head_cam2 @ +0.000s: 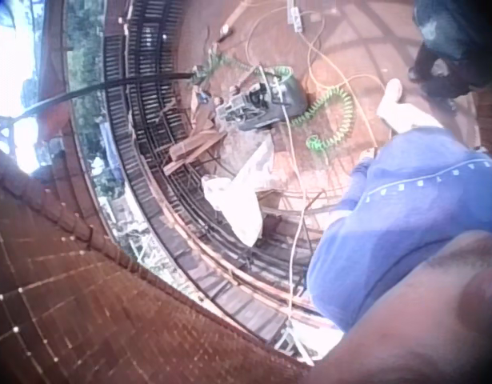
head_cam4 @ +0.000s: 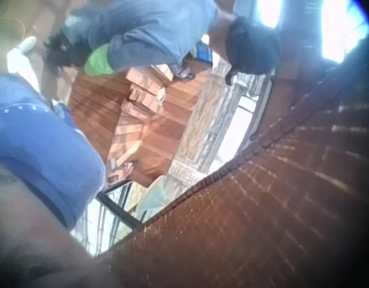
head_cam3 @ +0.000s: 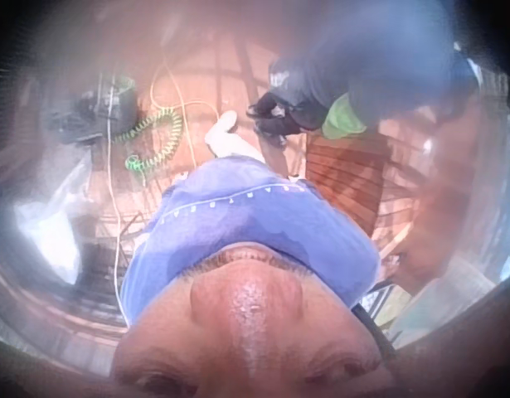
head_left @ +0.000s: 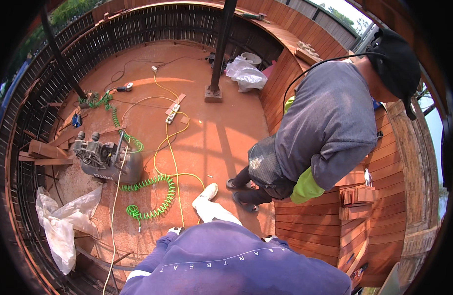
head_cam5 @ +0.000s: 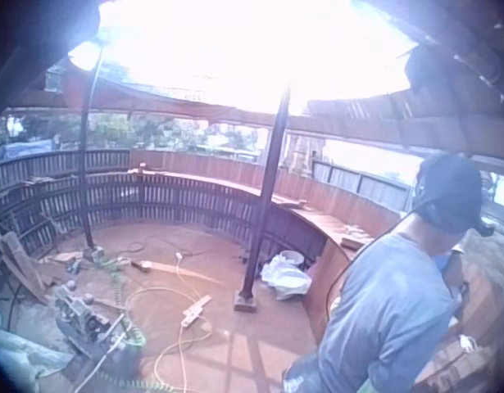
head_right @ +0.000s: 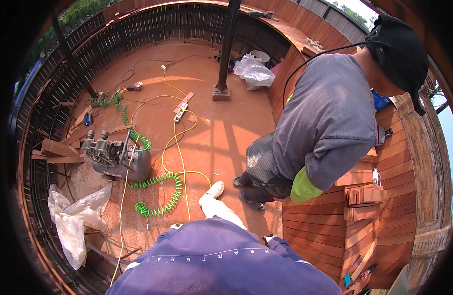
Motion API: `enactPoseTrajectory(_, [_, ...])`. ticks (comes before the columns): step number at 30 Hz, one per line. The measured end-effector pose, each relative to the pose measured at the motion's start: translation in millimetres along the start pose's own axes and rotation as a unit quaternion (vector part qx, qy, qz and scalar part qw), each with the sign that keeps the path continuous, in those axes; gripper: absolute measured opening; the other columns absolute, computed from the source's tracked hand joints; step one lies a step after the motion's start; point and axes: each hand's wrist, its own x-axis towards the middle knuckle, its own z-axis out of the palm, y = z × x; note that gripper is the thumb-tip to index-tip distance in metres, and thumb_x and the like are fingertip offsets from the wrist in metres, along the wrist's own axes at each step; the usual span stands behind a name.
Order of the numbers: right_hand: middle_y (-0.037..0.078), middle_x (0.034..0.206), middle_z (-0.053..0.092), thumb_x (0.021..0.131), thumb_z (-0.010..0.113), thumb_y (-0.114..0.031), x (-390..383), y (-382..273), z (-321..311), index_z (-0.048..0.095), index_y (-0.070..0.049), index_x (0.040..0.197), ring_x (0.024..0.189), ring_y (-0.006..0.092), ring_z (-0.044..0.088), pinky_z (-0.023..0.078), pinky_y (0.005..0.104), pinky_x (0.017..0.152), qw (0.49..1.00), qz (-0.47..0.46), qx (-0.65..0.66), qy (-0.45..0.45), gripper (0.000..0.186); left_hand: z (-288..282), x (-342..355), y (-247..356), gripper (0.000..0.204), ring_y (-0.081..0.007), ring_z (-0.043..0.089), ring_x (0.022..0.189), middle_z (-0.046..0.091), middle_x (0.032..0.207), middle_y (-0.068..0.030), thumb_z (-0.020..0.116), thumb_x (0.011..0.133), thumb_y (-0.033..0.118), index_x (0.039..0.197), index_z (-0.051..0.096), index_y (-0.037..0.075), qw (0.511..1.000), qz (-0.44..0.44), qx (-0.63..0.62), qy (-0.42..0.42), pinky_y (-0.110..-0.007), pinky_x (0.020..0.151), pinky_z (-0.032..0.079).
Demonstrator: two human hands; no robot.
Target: The person receives wooden planks from another worker, measures and marks them with a square and pencil, and then carries them to a curved wooden structure. The person places the planks onto the structure, aligning them with existing pieces.
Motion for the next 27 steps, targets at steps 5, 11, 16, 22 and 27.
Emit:
enactPoseTrajectory(5, [0.009,0.079,0.067,0.089,0.061,-0.033,35,-51,-34,0.067,-0.006,0.101,0.073,0.0211,0.065,0.051,0.0349,0.059,0.997,-0.02,0.077,0.02,0.03,-116,103,75,0.038,-0.03,0.064,0.079,0.067,0.086,-0.0138,0.053,0.087,0.042,0.091,0.064,0.006,0.991,0.058,0.116,0.021,-0.04,0.07,0.048])
enactPoseTrajectory(11, [0.009,0.079,0.067,0.089,0.061,-0.033,80,-113,-90,0.067,-0.006,0.102,0.071,0.0204,0.065,0.051,0.0341,0.058,0.966,-0.057,0.236,0.092,0.03,-292,171,162,0.039,-0.0309,0.063,0.08,0.068,0.086,-0.0149,0.053,0.087,0.043,0.09,0.065,0.006,0.977,0.043,0.118,0.171,-0.04,0.071,0.047])
enactPoseTrajectory(16, [0.009,0.079,0.067,0.089,0.061,-0.032,103,-161,-136,0.066,-0.006,0.103,0.07,0.0199,0.065,0.051,0.0335,0.057,0.937,-0.056,0.323,0.118,0.031,-341,231,186,0.03,-0.0229,0.059,0.062,0.061,0.075,-0.0057,0.053,0.089,0.041,0.09,0.062,0.012,0.92,-0.152,-0.331,0.145,-0.038,0.046,0.043])
enactPoseTrajectory(22, [0.008,0.08,0.067,0.088,0.062,-0.032,98,-201,-125,0.066,-0.006,0.104,0.069,0.0192,0.065,0.051,0.0327,0.056,0.856,0.059,0.498,0.123,0.031,-372,326,251,0.053,-0.0289,0.06,0.074,0.063,0.086,-0.0162,0.061,0.086,0.049,0.119,0.048,0.01,0.924,-0.141,-0.353,0.044,-0.047,0.057,0.047])
enactPoseTrajectory(27, [0.008,0.08,0.067,0.088,0.062,-0.032,67,-288,-89,0.066,-0.005,0.105,0.068,0.0187,0.065,0.05,0.0321,0.055,0.677,0.19,0.695,0.152,0.032,-442,436,426,0.072,-0.0387,0.062,0.091,0.059,0.118,-0.0228,0.061,0.083,0.055,0.135,0.036,0.012,0.976,-0.064,-0.173,-0.118,-0.05,0.071,0.051])
